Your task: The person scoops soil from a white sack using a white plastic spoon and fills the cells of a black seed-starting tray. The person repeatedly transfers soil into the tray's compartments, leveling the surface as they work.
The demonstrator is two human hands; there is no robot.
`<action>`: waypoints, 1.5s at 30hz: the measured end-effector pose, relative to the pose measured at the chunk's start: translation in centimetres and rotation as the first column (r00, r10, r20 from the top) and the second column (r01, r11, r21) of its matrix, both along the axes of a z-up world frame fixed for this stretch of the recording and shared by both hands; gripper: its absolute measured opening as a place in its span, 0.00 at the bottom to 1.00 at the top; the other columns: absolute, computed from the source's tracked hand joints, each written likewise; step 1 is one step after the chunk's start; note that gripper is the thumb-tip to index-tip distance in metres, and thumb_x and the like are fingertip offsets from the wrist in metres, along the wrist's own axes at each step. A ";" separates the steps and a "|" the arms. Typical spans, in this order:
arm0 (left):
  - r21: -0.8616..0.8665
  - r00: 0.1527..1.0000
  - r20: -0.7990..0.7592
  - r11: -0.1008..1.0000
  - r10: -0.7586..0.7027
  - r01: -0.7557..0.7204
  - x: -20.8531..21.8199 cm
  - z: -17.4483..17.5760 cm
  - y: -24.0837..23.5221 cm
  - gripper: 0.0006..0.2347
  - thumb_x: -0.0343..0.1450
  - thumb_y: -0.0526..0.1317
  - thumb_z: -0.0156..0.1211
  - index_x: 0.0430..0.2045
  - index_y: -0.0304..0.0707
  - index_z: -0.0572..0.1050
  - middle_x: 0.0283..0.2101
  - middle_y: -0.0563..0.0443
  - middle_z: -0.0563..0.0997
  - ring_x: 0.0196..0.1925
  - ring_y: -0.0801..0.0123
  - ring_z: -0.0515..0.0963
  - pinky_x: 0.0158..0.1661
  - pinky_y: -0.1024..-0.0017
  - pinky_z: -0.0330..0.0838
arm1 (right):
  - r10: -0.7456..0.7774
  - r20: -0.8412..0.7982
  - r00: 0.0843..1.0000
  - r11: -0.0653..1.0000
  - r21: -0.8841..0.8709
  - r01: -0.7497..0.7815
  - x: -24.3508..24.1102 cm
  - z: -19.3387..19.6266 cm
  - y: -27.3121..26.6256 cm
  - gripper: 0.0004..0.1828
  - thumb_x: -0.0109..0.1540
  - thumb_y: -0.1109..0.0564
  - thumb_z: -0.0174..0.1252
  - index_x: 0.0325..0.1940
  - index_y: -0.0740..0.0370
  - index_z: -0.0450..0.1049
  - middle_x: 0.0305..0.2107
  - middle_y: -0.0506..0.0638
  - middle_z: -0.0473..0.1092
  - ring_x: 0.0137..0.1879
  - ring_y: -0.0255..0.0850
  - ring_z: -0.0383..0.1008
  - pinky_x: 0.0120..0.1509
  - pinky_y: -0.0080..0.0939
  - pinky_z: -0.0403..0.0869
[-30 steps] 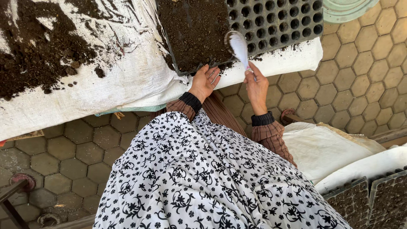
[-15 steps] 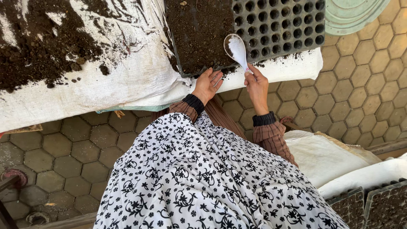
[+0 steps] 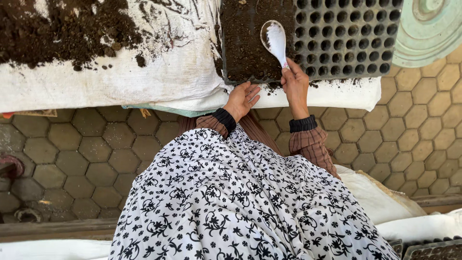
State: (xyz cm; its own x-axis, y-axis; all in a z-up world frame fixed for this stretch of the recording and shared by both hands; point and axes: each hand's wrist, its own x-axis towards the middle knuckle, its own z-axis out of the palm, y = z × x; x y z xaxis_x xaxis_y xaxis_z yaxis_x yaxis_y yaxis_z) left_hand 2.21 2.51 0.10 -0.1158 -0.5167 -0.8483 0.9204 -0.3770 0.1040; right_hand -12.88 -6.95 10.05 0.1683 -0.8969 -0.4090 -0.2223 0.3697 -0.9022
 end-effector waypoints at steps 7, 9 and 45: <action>0.001 0.997 -0.020 0.997 0.073 -0.073 0.7 -1.1 0.5 0.15 0.78 0.39 0.47 0.58 0.36 0.63 0.59 0.41 0.71 0.62 0.56 0.74 0.61 0.57 0.69 | 0.226 -0.117 0.967 0.965 0.162 -0.206 0.0 2.0 3.2 0.20 0.68 0.58 0.56 0.64 0.61 0.75 0.21 0.41 0.67 0.23 0.25 0.60 0.25 0.28 0.58; 0.001 0.997 -0.023 0.997 0.077 -0.077 0.7 -1.1 0.6 0.14 0.78 0.39 0.47 0.58 0.37 0.64 0.58 0.41 0.72 0.61 0.55 0.74 0.61 0.57 0.69 | 0.266 -0.151 0.952 0.957 0.159 -0.242 0.6 2.0 3.1 0.20 0.67 0.57 0.57 0.63 0.61 0.76 0.20 0.42 0.66 0.23 0.25 0.59 0.25 0.29 0.57; -0.278 0.731 -0.225 0.677 0.644 -0.682 25.0 1.8 7.9 0.11 0.79 0.46 0.44 0.28 0.45 0.68 0.35 0.53 0.72 0.40 0.64 0.73 0.48 0.61 0.68 | 0.716 0.149 0.682 0.684 0.045 -0.728 39.2 1.7 8.1 0.19 0.68 0.58 0.53 0.62 0.69 0.71 0.25 0.45 0.68 0.23 0.27 0.59 0.26 0.29 0.59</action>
